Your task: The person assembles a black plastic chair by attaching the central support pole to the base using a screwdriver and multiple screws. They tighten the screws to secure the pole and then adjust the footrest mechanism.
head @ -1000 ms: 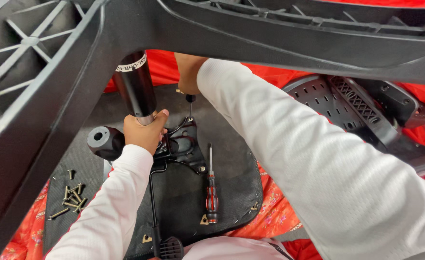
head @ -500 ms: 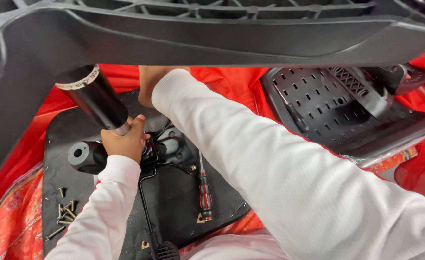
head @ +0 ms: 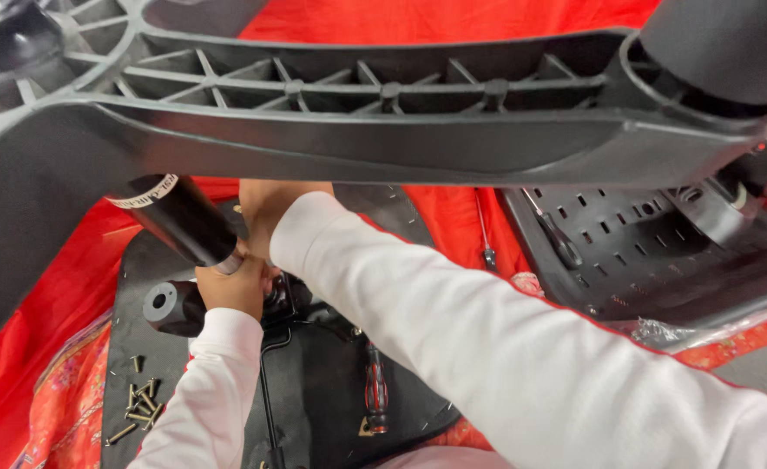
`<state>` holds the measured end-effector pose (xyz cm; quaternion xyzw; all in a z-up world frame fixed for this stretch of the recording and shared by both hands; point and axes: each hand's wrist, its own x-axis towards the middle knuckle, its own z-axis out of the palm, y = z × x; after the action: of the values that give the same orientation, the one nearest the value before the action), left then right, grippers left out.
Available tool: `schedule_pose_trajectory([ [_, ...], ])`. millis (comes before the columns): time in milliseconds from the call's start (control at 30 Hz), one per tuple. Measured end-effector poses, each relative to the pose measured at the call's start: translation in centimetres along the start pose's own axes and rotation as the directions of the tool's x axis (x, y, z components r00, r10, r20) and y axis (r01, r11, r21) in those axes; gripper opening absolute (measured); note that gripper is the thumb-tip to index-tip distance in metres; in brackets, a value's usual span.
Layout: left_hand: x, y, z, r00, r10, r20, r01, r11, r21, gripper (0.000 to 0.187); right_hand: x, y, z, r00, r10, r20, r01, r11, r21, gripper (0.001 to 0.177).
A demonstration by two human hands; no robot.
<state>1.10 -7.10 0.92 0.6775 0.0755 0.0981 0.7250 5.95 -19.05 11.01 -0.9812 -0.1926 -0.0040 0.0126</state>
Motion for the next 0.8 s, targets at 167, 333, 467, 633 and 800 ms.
schedule_pose_trajectory([
  [167,0.8,0.0,0.4,0.999,-0.026,-0.041,0.028,0.999,0.042,0.018,-0.2,-0.6,-2.3,1.0,0.008,0.008,-0.008,1.0,0.016,0.029],
  [333,1.2,-0.8,0.1,1.0,0.016,-0.003,-0.016,1.0,-0.008,0.029,0.6,-0.1,-2.1,0.999,0.028,0.039,-0.028,1.0,0.01,0.03],
  [467,1.4,-0.2,0.1,0.997,-0.063,-0.048,0.068,0.993,0.096,0.03,1.6,-0.4,-2.4,0.998,0.046,0.051,-0.047,0.999,0.013,0.031],
  [633,1.4,0.1,-0.4,0.998,-0.055,-0.013,0.056,0.994,0.096,0.042,2.3,-0.3,-2.1,0.994,0.083,0.066,-0.084,0.996,0.009,0.032],
  [800,1.3,-0.3,-1.6,0.997,-0.068,-0.028,0.071,0.991,0.11,0.041,2.4,0.2,-1.4,0.99,0.12,0.073,-0.119,0.993,-0.015,0.033],
])
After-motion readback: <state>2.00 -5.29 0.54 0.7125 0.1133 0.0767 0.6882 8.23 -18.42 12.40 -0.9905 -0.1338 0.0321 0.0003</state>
